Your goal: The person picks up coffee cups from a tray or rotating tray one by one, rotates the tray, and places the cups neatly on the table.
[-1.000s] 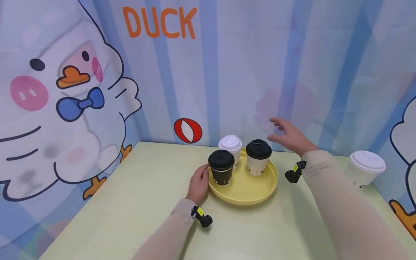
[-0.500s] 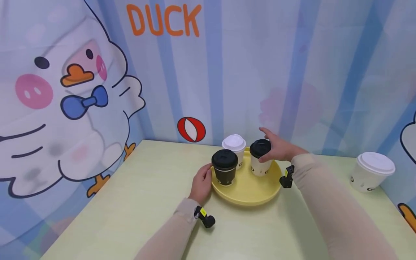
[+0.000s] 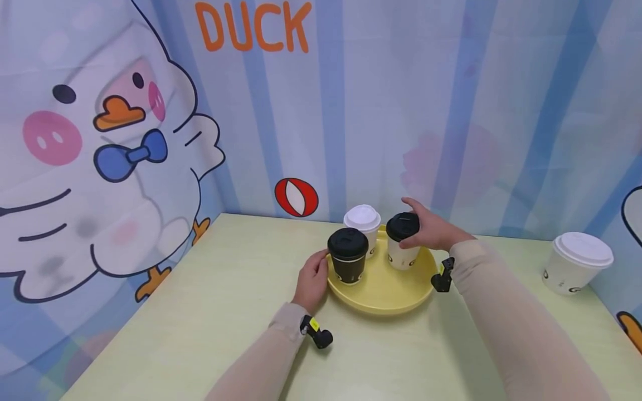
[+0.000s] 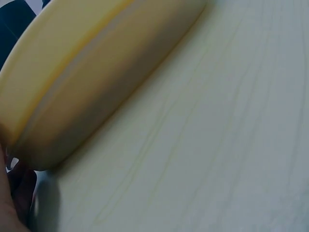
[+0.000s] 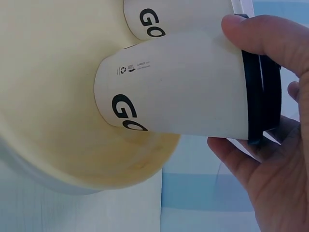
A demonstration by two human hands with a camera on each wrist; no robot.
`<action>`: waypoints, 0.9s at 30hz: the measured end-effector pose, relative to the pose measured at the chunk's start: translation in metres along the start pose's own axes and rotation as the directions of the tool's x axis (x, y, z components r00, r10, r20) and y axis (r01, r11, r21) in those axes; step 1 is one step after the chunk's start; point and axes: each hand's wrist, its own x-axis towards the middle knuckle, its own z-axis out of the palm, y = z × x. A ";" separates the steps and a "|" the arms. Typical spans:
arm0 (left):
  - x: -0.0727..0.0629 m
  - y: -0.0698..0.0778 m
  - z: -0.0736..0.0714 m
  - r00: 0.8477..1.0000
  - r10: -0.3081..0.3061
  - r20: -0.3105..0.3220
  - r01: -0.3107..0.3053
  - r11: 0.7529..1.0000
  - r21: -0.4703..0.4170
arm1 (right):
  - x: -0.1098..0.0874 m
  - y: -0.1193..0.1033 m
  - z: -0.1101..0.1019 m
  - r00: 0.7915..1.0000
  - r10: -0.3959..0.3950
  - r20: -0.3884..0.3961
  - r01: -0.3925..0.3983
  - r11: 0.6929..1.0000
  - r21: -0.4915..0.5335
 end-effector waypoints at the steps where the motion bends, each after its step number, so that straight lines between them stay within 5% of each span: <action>1: 0.000 0.000 0.000 1.000 0.000 0.003 0.000 1.000 -0.001 | 0.000 0.000 -0.001 1.000 -0.002 -0.003 0.002 1.000 -0.001; 14: 0.003 0.002 -0.006 0.999 -0.032 0.002 0.032 0.999 0.012 | -0.018 -0.028 -0.059 0.995 0.008 -0.102 -0.019 0.993 -0.114; 27: 0.006 0.007 -0.011 0.998 -0.057 0.004 0.057 0.998 -0.005 | -0.083 -0.023 -0.128 0.968 0.159 -0.195 -0.206 0.946 -0.252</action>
